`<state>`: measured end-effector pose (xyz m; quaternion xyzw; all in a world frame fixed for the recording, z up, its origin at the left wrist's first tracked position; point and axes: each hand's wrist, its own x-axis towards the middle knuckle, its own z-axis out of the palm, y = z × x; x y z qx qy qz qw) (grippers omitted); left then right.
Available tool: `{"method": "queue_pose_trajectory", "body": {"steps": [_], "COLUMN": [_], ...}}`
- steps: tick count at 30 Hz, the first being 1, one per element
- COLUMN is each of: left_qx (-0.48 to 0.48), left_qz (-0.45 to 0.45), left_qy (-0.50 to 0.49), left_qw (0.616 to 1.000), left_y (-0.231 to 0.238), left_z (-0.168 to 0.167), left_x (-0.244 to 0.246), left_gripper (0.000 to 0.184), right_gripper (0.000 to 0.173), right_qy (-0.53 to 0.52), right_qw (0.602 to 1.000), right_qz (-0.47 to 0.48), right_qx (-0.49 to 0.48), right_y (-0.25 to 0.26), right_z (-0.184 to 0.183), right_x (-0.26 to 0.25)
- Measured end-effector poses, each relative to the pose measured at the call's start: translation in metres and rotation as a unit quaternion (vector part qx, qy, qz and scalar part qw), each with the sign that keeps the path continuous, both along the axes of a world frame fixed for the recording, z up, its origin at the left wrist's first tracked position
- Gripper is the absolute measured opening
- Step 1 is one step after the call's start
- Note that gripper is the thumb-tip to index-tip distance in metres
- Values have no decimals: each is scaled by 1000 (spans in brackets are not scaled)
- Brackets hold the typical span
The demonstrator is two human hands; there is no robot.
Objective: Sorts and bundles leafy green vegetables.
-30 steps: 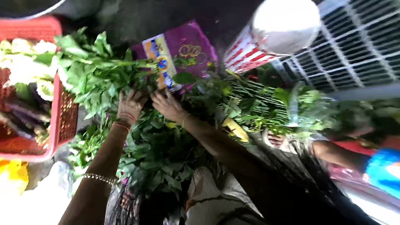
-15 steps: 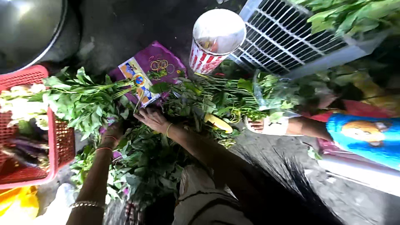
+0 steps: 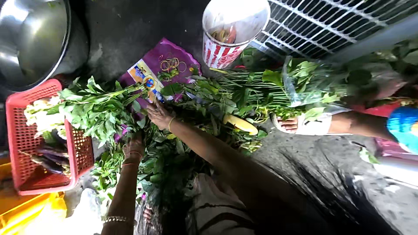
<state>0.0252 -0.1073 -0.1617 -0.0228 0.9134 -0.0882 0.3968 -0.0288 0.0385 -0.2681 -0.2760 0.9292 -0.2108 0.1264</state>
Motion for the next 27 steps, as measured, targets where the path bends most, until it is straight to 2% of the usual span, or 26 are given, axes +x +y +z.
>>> {"method": "queue_pose_trajectory", "body": {"steps": [2,4,6,8,9,11,13,14,15,16,18,19,20,23,25,27], "left_qx": [4,32,105,206,229,286,390,441,476,492,465,429,380,272,237,246], "left_qz": [25,65,112,142,129,42,-70,-108,-122,-110,-81,-88,-108,-157,-184,-209], "left_qy": [0,-9,21,146,213,326,353,325,268,198,83,44,18,-8,-20,-28], "left_qw": [1000,997,988,957,941,900,848,829,829,840,878,898,918,949,954,946], "left_y": [-5,-13,-25,-36,-37,-27,1,18,33,46,62,67,72,91,99,105], "left_z": [2,-1,-7,-6,-1,17,35,43,49,54,57,52,47,41,53,69], "left_x": [-1,-2,-4,-4,-7,-16,-29,-33,-34,-33,-28,-25,-23,-12,-10,-13], "left_gripper": [51,53,52,44,41,37,39,45,59,78,111,118,114,69,61,55], "right_gripper": [54,32,29,28,26,22,24,24,22,21,18,21,29,37,38,48], "right_qy": [-59,-68,-52,-44,-35,21,75,116,136,106,-13,-36,-59,-70,-59,-94], "right_qw": [995,996,998,999,999,999,997,993,989,993,999,999,997,996,998,994], "right_qz": [30,18,5,15,25,42,30,10,-16,-28,-17,-1,5,-3,-20,-47], "right_qx": [71,50,27,24,22,17,-3,-26,-46,-52,-27,19,51,57,25,-5], "right_y": [3,10,20,26,27,30,39,45,52,61,86,98,110,135,145,157], "right_z": [25,29,27,37,46,67,88,93,96,104,123,128,132,138,138,147], "right_x": [-2,10,24,30,31,32,36,39,43,45,46,46,47,62,74,83]}}
